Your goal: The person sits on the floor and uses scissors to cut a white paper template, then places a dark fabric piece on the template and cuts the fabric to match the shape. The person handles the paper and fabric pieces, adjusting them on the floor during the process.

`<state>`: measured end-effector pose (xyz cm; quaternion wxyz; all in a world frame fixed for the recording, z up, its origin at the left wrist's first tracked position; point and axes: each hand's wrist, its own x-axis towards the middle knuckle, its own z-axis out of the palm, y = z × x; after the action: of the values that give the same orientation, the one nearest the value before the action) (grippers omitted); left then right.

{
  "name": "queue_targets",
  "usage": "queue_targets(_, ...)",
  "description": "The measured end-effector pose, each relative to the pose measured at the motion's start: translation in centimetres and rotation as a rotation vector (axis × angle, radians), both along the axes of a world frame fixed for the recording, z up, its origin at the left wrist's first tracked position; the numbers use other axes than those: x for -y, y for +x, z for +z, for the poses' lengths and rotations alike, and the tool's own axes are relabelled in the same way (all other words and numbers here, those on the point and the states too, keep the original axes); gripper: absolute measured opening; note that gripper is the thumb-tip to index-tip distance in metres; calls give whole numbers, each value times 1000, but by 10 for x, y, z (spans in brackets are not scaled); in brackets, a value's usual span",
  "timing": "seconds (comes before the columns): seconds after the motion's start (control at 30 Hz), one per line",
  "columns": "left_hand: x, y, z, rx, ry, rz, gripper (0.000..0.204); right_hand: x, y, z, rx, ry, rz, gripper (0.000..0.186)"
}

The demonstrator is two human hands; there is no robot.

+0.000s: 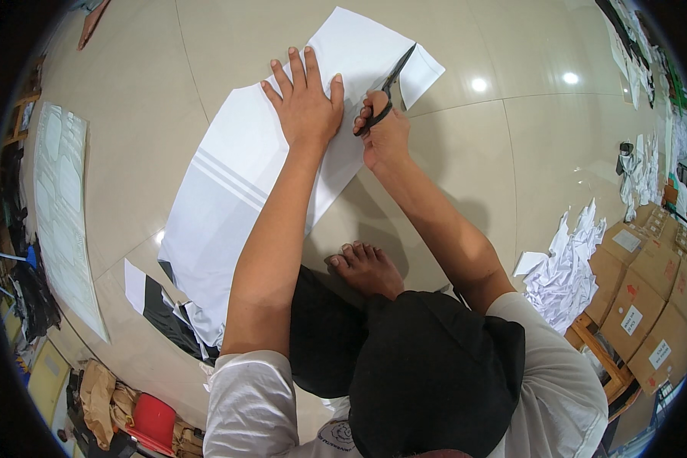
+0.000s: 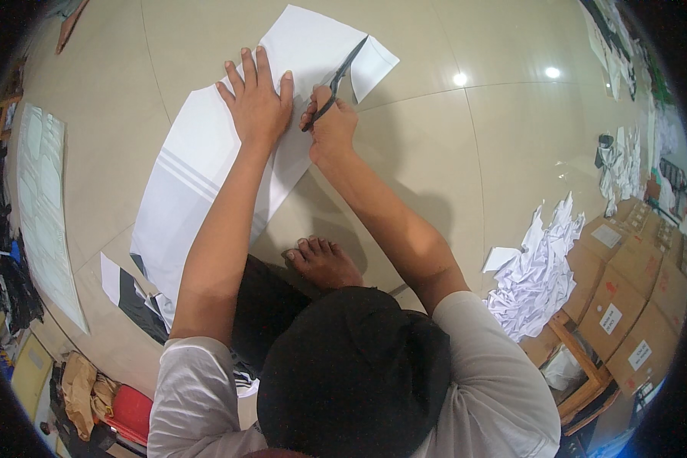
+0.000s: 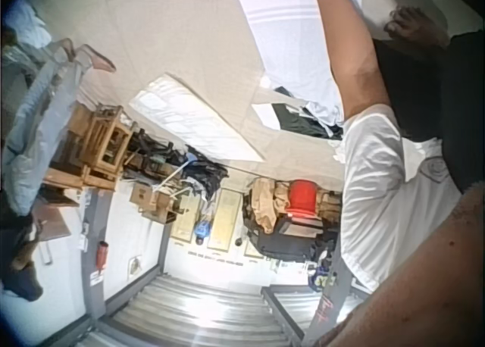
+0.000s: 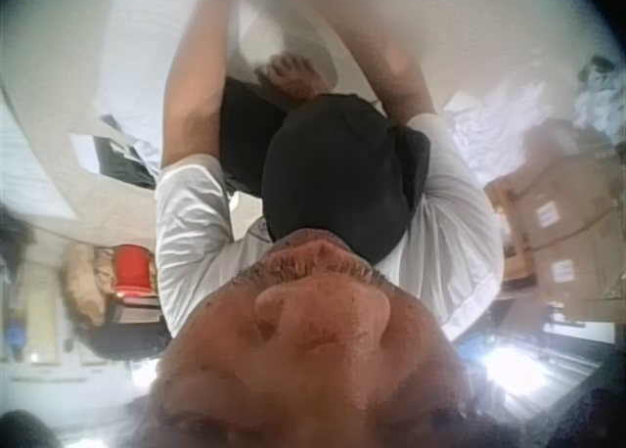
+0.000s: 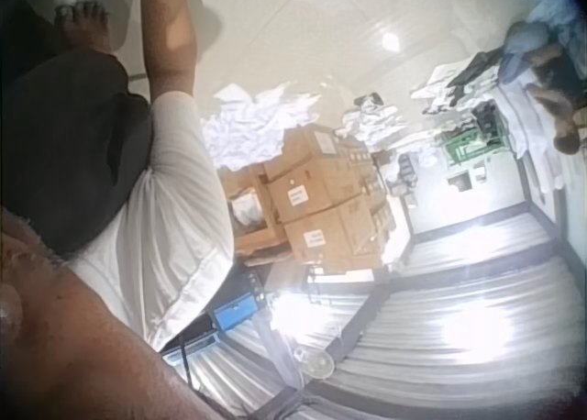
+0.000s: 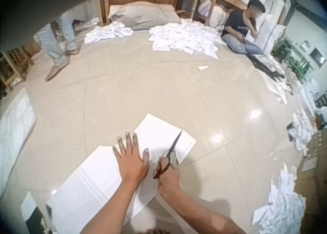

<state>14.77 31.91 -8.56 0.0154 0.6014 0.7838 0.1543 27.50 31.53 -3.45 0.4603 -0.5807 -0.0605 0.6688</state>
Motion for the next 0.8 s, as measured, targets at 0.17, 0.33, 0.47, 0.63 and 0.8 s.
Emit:
queue_targets(0.17,0,-1,0,-5,1,-3,75,-3,0,-2,-3,-1,-8,22)
queue_targets(0.33,0,0,0,-1,2,-2,75,-4,1,-3,9,-2,1,23)
queue_targets(0.47,-1,1,0,2,10,-4,75,-5,8,-5,-3,10,-5,22)
queue_targets(0.63,0,1,6,21,-31,-15,77,5,49,-8,17,10,15,22)
queue_targets(0.8,14,-35,28,714,82,-25,74,41,138,-13,165,-25,27,27)
